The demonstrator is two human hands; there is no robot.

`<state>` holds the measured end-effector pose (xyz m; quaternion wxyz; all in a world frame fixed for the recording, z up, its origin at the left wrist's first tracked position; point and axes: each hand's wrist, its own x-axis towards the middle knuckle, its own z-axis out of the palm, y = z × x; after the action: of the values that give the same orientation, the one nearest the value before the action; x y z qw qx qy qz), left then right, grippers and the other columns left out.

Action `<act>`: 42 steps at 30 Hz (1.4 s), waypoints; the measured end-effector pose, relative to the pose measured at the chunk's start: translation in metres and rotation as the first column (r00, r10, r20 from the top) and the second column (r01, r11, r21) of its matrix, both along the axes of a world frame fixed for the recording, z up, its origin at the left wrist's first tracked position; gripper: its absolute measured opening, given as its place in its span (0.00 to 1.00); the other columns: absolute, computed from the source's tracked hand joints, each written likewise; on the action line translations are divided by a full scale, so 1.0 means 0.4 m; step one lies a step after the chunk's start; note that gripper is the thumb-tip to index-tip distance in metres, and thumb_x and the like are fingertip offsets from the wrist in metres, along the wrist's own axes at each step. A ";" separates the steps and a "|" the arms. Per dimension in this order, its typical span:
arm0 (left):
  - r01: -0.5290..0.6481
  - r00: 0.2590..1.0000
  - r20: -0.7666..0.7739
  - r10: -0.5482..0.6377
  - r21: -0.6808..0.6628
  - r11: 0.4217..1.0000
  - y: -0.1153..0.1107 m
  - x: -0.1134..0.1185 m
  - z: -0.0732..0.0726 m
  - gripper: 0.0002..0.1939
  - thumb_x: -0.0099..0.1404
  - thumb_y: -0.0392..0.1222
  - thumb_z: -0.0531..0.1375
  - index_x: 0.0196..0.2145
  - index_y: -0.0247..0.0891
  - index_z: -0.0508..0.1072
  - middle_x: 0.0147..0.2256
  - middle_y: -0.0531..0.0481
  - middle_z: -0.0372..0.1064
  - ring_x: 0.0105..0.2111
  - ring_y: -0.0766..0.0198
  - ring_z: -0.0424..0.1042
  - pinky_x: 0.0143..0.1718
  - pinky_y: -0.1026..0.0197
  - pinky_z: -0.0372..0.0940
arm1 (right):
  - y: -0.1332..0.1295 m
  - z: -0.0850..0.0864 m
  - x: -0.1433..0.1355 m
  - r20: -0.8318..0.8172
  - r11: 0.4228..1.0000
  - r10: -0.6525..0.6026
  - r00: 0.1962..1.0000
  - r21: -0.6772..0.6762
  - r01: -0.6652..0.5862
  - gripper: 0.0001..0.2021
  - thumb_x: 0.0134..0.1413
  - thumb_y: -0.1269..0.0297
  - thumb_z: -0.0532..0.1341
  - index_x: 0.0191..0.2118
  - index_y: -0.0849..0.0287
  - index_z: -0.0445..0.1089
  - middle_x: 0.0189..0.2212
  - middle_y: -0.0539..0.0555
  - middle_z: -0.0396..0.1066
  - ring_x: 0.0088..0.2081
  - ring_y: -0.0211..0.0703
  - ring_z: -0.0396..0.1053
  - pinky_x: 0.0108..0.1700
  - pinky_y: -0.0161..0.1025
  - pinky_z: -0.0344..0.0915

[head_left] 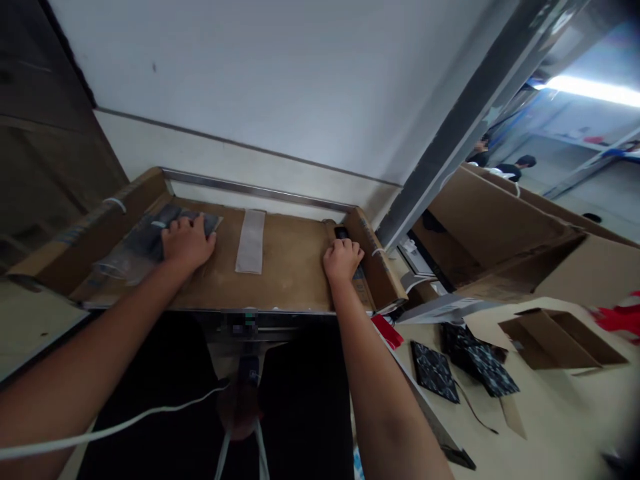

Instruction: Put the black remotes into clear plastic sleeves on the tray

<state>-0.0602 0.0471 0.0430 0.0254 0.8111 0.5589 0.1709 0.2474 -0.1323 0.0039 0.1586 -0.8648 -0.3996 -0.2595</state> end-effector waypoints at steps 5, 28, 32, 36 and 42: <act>-0.045 0.999 0.014 0.045 0.059 0.997 -0.007 0.025 -0.069 0.27 0.67 0.49 0.53 0.55 0.25 0.67 0.53 0.23 0.64 0.56 0.32 0.60 0.53 0.34 0.54 | -0.001 -0.005 -0.003 0.035 0.999 0.031 0.999 -0.021 -0.030 0.10 0.59 0.67 0.55 0.40 0.60 0.73 0.42 0.62 0.70 0.47 0.55 0.59 0.49 0.49 0.50; 0.485 0.516 0.856 -0.027 -0.266 0.833 -0.122 0.273 0.109 0.21 0.55 0.51 0.68 0.40 0.33 0.74 0.34 0.44 0.75 0.25 0.64 0.71 0.24 0.64 0.66 | -0.011 0.010 -0.103 -0.726 0.721 0.687 -0.016 0.684 -0.112 0.28 0.53 0.35 0.55 0.35 0.59 0.69 0.30 0.55 0.73 0.27 0.39 0.69 0.29 0.35 0.64; 0.579 0.403 0.913 0.057 -0.303 0.757 -0.206 0.379 0.040 0.18 0.58 0.49 0.66 0.40 0.34 0.72 0.36 0.43 0.74 0.26 0.65 0.72 0.24 0.64 0.68 | -0.027 0.014 -0.104 -0.713 0.699 0.686 -0.141 0.701 -0.141 0.22 0.45 0.44 0.68 0.36 0.59 0.72 0.29 0.51 0.73 0.27 0.38 0.69 0.31 0.34 0.64; 0.597 0.370 0.923 0.103 -0.321 0.735 -0.207 0.387 0.001 0.18 0.65 0.55 0.59 0.37 0.35 0.70 0.29 0.47 0.71 0.21 0.67 0.69 0.21 0.65 0.65 | -0.034 0.015 -0.124 -0.753 0.724 0.640 -0.150 0.657 -0.209 0.21 0.41 0.50 0.71 0.37 0.60 0.72 0.27 0.49 0.72 0.24 0.36 0.66 0.28 0.34 0.61; 0.583 0.442 0.897 0.005 -0.292 0.758 -0.128 0.339 0.011 0.24 0.69 0.61 0.48 0.29 0.37 0.66 0.22 0.50 0.65 0.19 0.66 0.67 0.22 0.64 0.65 | -0.028 0.023 -0.139 -0.809 0.762 0.587 -0.007 0.556 -0.332 0.19 0.39 0.51 0.71 0.31 0.60 0.70 0.24 0.46 0.68 0.24 0.34 0.61 0.28 0.32 0.57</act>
<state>0.0754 -0.0040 0.0475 0.5688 0.6547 0.3354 0.3678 0.1920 -0.1433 0.0132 0.5349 -0.6184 -0.4376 0.3741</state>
